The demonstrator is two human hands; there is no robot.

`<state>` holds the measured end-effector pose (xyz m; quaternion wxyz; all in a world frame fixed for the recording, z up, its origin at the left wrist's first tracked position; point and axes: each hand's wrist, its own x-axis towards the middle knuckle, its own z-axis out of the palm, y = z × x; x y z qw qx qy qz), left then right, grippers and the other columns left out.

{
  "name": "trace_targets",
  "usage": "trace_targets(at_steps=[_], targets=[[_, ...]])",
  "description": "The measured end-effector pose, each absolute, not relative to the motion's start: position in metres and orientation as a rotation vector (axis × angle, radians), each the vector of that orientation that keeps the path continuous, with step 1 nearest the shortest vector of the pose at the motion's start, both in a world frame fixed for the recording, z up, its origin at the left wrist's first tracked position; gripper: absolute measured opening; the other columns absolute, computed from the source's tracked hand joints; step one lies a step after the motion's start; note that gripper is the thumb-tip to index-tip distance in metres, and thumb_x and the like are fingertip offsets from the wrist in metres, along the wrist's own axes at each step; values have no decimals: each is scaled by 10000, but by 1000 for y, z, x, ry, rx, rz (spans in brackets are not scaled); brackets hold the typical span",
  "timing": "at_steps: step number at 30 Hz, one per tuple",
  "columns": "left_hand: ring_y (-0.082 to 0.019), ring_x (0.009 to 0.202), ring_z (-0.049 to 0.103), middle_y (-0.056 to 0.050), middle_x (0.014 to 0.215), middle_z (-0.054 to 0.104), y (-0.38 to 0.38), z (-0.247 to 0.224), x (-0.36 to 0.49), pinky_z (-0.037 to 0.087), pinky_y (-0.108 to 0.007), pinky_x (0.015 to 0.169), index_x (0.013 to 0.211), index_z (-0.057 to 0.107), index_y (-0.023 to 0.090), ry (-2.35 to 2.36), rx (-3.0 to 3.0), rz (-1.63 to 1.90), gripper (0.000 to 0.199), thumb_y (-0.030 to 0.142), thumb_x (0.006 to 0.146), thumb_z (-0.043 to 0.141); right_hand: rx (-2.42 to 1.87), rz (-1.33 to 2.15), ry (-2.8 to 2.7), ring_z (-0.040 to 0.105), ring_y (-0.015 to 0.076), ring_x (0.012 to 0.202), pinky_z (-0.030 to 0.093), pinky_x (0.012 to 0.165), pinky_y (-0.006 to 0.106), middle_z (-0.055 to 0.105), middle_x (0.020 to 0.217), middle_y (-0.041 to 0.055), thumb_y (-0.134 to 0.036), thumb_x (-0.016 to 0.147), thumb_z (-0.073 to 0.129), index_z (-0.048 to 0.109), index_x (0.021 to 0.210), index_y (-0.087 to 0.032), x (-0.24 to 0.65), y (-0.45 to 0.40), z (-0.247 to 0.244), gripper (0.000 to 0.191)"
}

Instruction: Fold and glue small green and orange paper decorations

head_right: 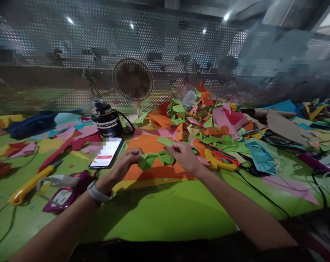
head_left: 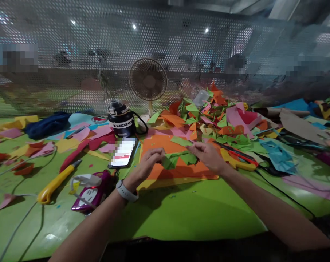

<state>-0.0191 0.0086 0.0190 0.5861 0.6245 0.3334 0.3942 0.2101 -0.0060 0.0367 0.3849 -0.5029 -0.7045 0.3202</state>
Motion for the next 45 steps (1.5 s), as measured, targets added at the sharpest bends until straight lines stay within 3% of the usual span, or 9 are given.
trace_targets(at_steps=[2,6,12,15,20,25,31,40,45], targets=[[-126,653,503,30,667,510,11,16,-19,439,-252,628,742,563,183,804,1301,1017,117,297,744,587,-1308,858,-1694,302,97,514,253,502,256,323,544,-60,-687,795,496,424,577,-203,205,-4,35,536],[-162,764,599,10,774,615,8,14,-15,508,-301,700,1137,540,207,845,1206,941,501,348,702,745,-1302,835,-1649,323,100,512,264,502,258,333,533,-58,-680,797,490,402,560,-208,197,-2,30,535],[-126,726,601,15,757,628,13,4,-13,495,-261,704,969,613,182,832,1111,1079,372,340,679,786,-1230,1096,-1543,447,110,529,365,518,251,470,557,-29,-569,842,512,547,618,-176,201,-6,27,453],[-110,709,583,24,743,615,14,2,-16,480,-243,699,1112,614,200,757,1075,1013,438,304,716,771,-1117,1231,-1551,563,122,652,465,610,255,612,758,20,-444,826,598,657,874,-165,207,-6,31,289],[-117,722,581,26,770,598,6,3,-13,472,-276,763,1272,560,253,572,959,894,541,287,759,727,-833,1028,-2044,572,133,816,489,759,298,588,948,33,-309,846,637,645,1150,-242,205,-7,34,312],[-199,926,624,-48,983,675,4,1,-9,434,-348,900,1280,565,240,577,958,821,566,283,740,729,-660,525,-2218,564,174,911,460,798,313,584,930,63,-307,890,604,717,916,-217,195,-5,41,146],[-243,1181,530,-87,1183,657,19,4,-21,365,-381,1011,1188,638,221,604,1156,1084,375,426,884,558,-818,361,-2536,584,186,835,378,823,362,686,878,63,-267,946,510,670,938,-188,200,2,61,179],[-213,938,609,-54,912,691,19,4,-28,426,-375,922,826,709,185,643,1528,742,239,389,711,755,-862,356,-2777,561,194,835,334,849,362,708,840,47,-222,924,527,696,916,-185,208,16,58,174],[-243,1034,580,-89,1065,635,27,-3,-27,390,-418,984,674,667,200,792,1867,770,207,393,717,729,-956,208,-2766,566,201,829,353,795,341,708,827,54,-198,898,564,706,867,-193,211,24,45,145]])
